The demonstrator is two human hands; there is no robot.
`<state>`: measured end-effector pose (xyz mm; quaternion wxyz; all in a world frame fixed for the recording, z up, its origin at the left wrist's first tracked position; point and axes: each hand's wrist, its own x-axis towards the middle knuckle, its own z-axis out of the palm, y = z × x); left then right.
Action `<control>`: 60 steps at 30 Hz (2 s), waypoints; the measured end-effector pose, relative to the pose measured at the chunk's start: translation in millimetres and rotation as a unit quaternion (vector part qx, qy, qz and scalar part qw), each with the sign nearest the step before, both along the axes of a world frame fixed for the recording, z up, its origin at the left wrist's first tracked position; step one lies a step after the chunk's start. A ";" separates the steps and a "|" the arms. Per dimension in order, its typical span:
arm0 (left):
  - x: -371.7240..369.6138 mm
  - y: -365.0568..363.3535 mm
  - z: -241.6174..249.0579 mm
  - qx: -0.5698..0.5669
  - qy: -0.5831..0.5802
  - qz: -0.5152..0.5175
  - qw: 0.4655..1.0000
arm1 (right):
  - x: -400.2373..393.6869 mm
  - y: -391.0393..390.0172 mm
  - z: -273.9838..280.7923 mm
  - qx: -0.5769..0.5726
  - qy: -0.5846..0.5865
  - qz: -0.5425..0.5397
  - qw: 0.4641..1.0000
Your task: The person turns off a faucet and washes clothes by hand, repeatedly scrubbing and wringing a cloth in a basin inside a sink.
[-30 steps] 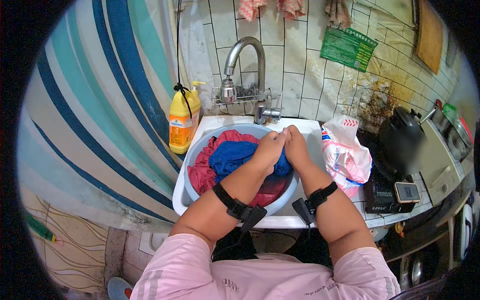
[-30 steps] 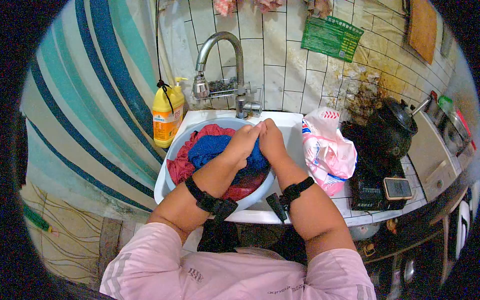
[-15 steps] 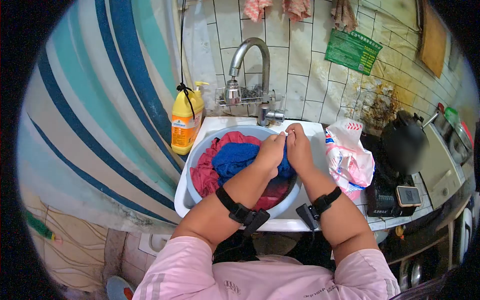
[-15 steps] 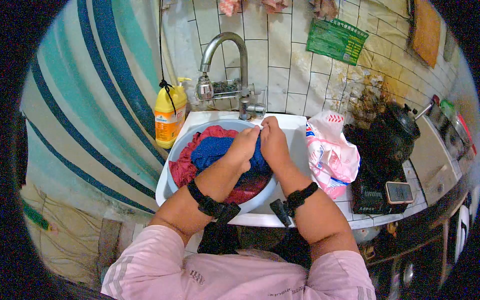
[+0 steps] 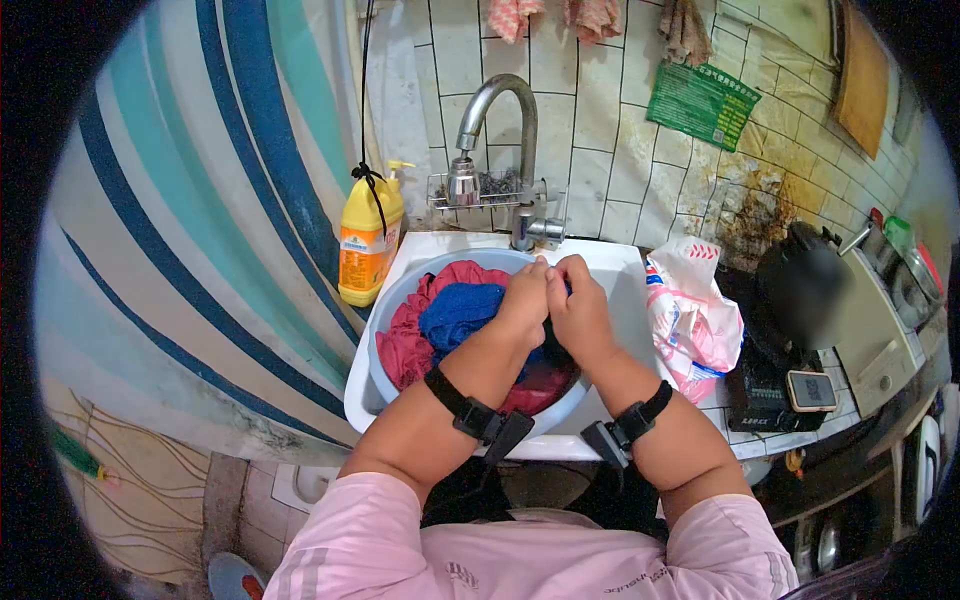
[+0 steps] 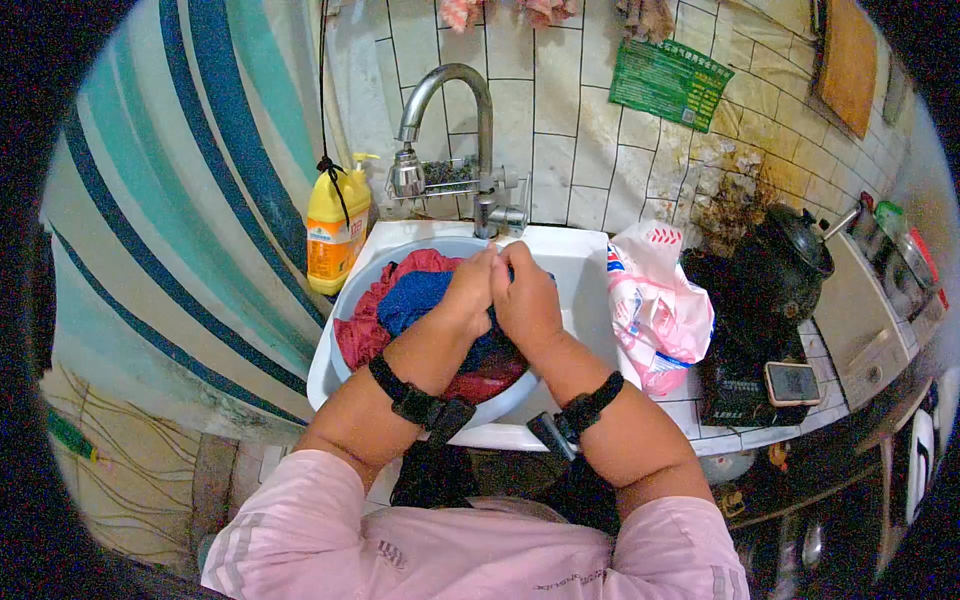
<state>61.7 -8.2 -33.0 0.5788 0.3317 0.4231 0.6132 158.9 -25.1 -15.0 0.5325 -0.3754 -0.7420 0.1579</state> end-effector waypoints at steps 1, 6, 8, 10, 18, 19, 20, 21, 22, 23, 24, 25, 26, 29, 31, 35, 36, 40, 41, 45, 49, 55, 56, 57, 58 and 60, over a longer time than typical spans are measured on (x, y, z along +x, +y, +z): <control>3.8 -5.7 5.6 -0.005 0.060 0.011 0.998 | 1.2 7.1 -1.5 -0.029 -0.006 -0.022 0.999; 9.4 -9.0 13.7 -0.050 0.116 -0.016 0.992 | 11.2 37.3 -15.7 -0.051 0.015 -0.052 0.997; 10.4 -4.3 6.8 -0.034 0.119 -0.043 0.991 | 14.5 39.7 -20.6 -0.057 0.014 -0.053 0.997; 18.9 -24.8 33.4 -0.090 0.170 0.025 0.981 | 14.2 31.5 -16.8 -0.069 0.005 -0.042 0.997; 2.7 3.6 -2.1 -0.007 0.060 0.029 0.998 | 2.8 10.3 -6.0 -0.038 -0.012 -0.011 0.999; 5.9 2.5 1.3 -0.008 0.060 0.030 0.998 | 5.8 20.6 -8.1 -0.039 -0.012 -0.011 0.999; 8.5 1.0 4.0 -0.025 0.094 0.026 0.995 | 8.7 30.3 -11.6 -0.047 0.007 -0.029 0.998; 10.5 0.3 5.1 -0.042 0.128 0.021 0.991 | 11.1 35.7 -13.9 -0.054 0.026 -0.049 0.997; 13.0 -1.7 6.7 -0.032 0.157 0.035 0.986 | 13.2 39.5 -16.8 -0.046 0.032 -0.030 0.998; 14.0 -2.1 7.2 -0.032 0.160 0.032 0.986 | 14.7 42.1 -20.8 -0.047 0.035 -0.033 0.998; 14.9 -3.7 7.6 -0.033 0.150 0.028 0.988 | 15.4 39.9 -20.7 -0.059 0.034 -0.031 0.997; 14.9 -5.2 8.4 -0.033 0.141 0.024 0.989 | 15.1 37.6 -20.3 -0.072 0.033 -0.028 0.996; 14.1 -6.2 10.1 -0.033 0.143 0.022 0.989 | 15.0 34.5 -19.3 -0.072 0.036 -0.029 0.996; 3.4 -2.5 7.1 -0.067 0.173 0.045 0.982 | 9.2 6.3 -0.7 -0.089 0.009 -0.008 0.996; -12.7 19.1 -20.2 0.052 -0.044 -0.093 0.993 | 2.3 -8.4 4.3 0.079 -0.009 0.025 0.997; 10.9 -14.1 20.5 0.006 0.061 0.036 0.997 | 3.3 8.6 0.7 -0.056 0.003 -0.011 0.998; 6.6 -8.6 14.1 0.000 0.155 0.033 0.987 | 6.8 16.8 1.9 -0.093 -0.012 -0.031 0.995; 10.4 -8.5 14.5 -0.041 0.200 0.040 0.978 | 11.6 41.0 -22.0 -0.074 0.026 -0.018 0.997; 11.1 -8.4 10.3 -0.015 0.212 0.027 0.977 | 13.0 47.0 -29.0 -0.073 0.027 -0.017 0.997; 12.5 -10.6 14.4 -0.016 0.259 0.016 0.966 | 21.9 60.6 -41.8 -0.043 -0.003 -0.006 0.999; 1.8 2.1 2.5 0.024 0.153 0.016 0.988 | 20.8 36.6 -19.6 -0.078 -0.013 0.016 0.997; 5.1 -1.9 4.2 0.017 0.014 0.038 0.999 | 4.6 1.6 -2.8 -0.003 0.012 0.006 1.000; 9.0 -6.6 6.0 0.004 0.075 0.054 0.996 | 5.3 8.4 -3.6 0.005 0.021 -0.001 1.000; 10.0 -11.4 12.2 0.002 0.076 0.054 0.996 | 5.8 16.1 -5.7 0.004 0.021 -0.002 1.000; 10.8 -13.7 16.8 -0.015 0.106 0.041 0.993 | 6.9 24.4 -9.1 -0.009 0.022 -0.026 0.999; 10.3 -9.4 10.9 -0.028 0.148 0.004 0.989 | 11.9 39.5 -19.0 -0.045 0.011 -0.058 0.997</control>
